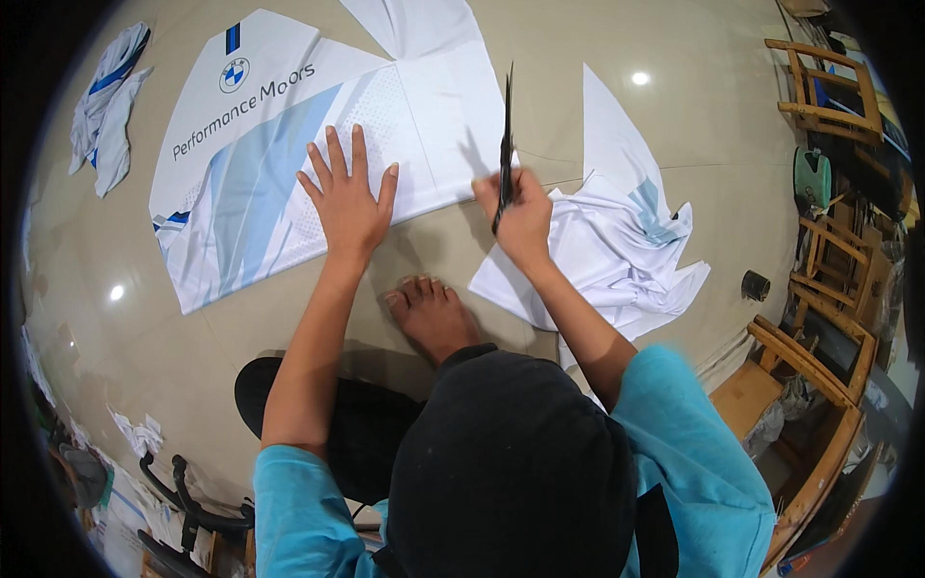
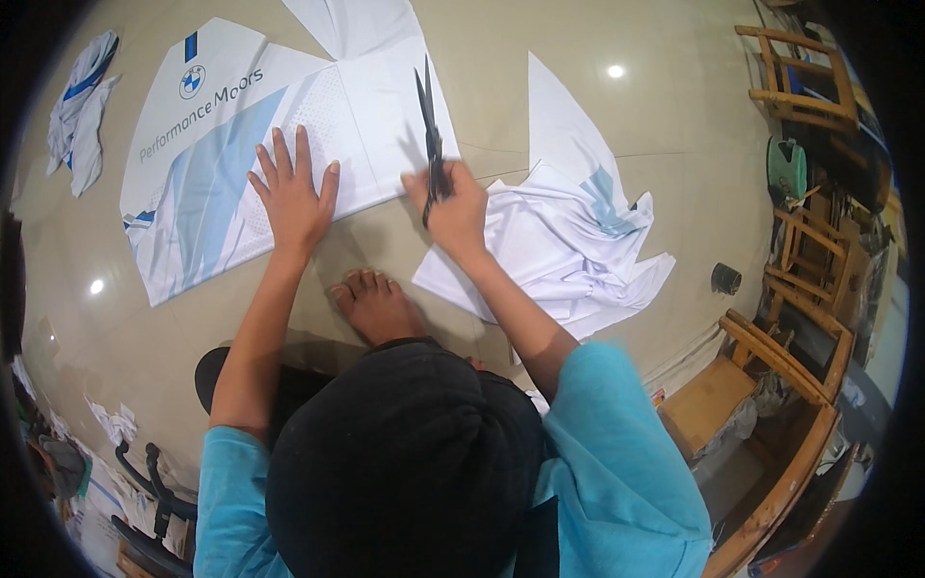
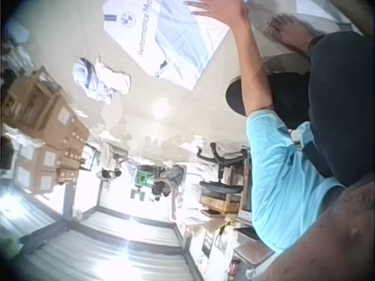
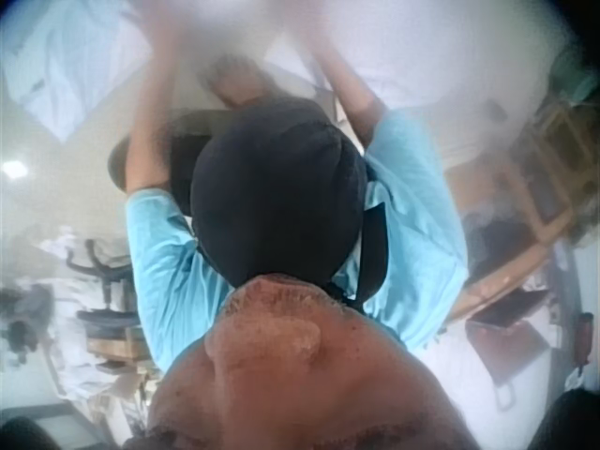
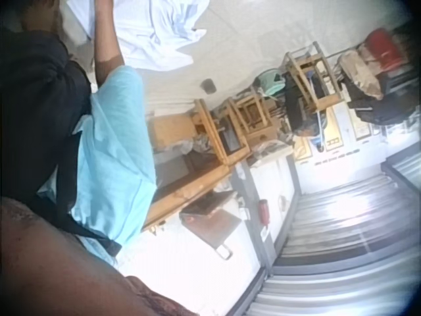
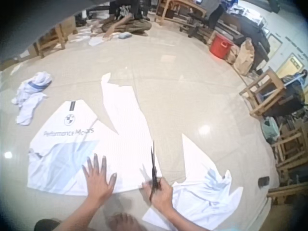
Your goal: The person sits on the floor and uses scissors to cut a white fabric sheet with blue and grey graphics. They repeatedly adjust the fabric and cut along straight lines, separating sections of the material.
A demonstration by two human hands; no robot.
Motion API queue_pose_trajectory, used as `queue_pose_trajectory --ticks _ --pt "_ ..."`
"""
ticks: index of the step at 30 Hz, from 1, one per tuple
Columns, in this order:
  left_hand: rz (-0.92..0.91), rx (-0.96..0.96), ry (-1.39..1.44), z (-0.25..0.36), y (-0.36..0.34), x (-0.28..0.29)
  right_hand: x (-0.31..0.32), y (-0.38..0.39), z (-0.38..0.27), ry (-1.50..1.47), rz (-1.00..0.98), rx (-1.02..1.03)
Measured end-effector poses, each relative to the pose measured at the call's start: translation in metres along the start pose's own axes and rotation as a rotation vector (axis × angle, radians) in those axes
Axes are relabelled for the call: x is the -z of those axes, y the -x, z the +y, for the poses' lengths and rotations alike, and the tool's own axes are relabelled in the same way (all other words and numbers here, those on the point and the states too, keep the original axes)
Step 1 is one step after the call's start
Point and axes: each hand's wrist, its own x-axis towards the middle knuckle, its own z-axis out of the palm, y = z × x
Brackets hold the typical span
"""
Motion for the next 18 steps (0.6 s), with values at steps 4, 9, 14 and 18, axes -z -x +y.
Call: queue_pose_trajectory --ticks 4,9,14,18 --pt "0.01 0.016 -0.025 0.004 0.004 -0.01 0.034 0.067 0.013 -0.309 -0.37 -0.366" --pt "0.028 0.011 -0.011 0.006 0.005 -0.01 0.071 0.129 0.021 -0.329 -0.614 -0.701" --pt "0.04 0.022 0.013 0.004 0.003 -0.008 0.078 0.142 0.031 -0.227 -0.695 -0.736" --pt "0.056 0.045 0.001 0.0 0.0 -0.007 0.066 0.134 0.035 -0.247 -0.739 -0.702"
